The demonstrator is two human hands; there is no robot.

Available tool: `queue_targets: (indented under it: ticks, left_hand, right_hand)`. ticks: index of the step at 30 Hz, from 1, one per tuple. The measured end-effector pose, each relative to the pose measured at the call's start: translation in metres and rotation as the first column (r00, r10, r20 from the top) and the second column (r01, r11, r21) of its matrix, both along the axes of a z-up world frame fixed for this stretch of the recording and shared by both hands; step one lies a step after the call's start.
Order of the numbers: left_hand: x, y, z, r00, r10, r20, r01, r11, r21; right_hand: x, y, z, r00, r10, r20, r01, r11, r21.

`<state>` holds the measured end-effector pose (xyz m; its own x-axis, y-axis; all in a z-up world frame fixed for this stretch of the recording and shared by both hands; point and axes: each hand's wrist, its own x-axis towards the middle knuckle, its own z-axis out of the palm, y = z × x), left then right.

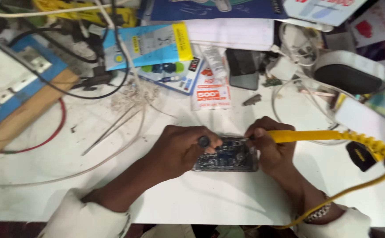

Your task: The person uses a soldering iron and a small screwdriver to work on a circuit board placed on a cluttered workbench. They repeatedly apply the soldering iron to various points on the board while using the screwdriver to assist with component placement or adjustment.

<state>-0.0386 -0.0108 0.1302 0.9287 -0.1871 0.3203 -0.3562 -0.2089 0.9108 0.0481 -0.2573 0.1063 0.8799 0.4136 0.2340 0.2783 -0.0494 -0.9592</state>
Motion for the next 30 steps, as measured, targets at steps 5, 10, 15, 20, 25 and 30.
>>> queue_targets:
  ticks: [5,10,15,20,25,30]
  left_hand:
    - [0.000,0.001,-0.005,1.000,-0.016,0.000,0.016,1.000,-0.001]
    - [0.005,0.000,-0.018,0.999,0.003,-0.041,-0.010,0.984,-0.176]
    - [0.009,0.003,-0.033,0.998,-0.009,-0.056,-0.009,0.950,-0.311]
    - [0.008,0.002,-0.037,1.000,-0.001,-0.031,-0.009,0.951,-0.309]
    - [0.009,0.002,-0.036,0.998,0.020,-0.053,-0.036,0.946,-0.323]
    - [0.009,0.005,-0.033,0.994,0.089,-0.062,-0.103,0.948,-0.300]
  right_hand:
    - [0.000,-0.004,-0.002,1.000,-0.008,-0.016,0.008,1.000,0.012]
    - [0.005,-0.003,-0.010,0.995,-0.050,-0.086,0.055,0.997,0.059]
    - [0.007,-0.002,-0.014,0.994,-0.096,-0.050,0.098,0.995,0.031]
    - [0.014,0.000,-0.013,0.973,-0.212,-0.095,0.219,0.974,0.066]
    - [0.025,-0.009,-0.013,0.991,-0.118,-0.056,0.129,0.937,0.326]
    - [0.022,-0.014,-0.015,0.998,-0.055,0.024,0.045,0.946,0.322]
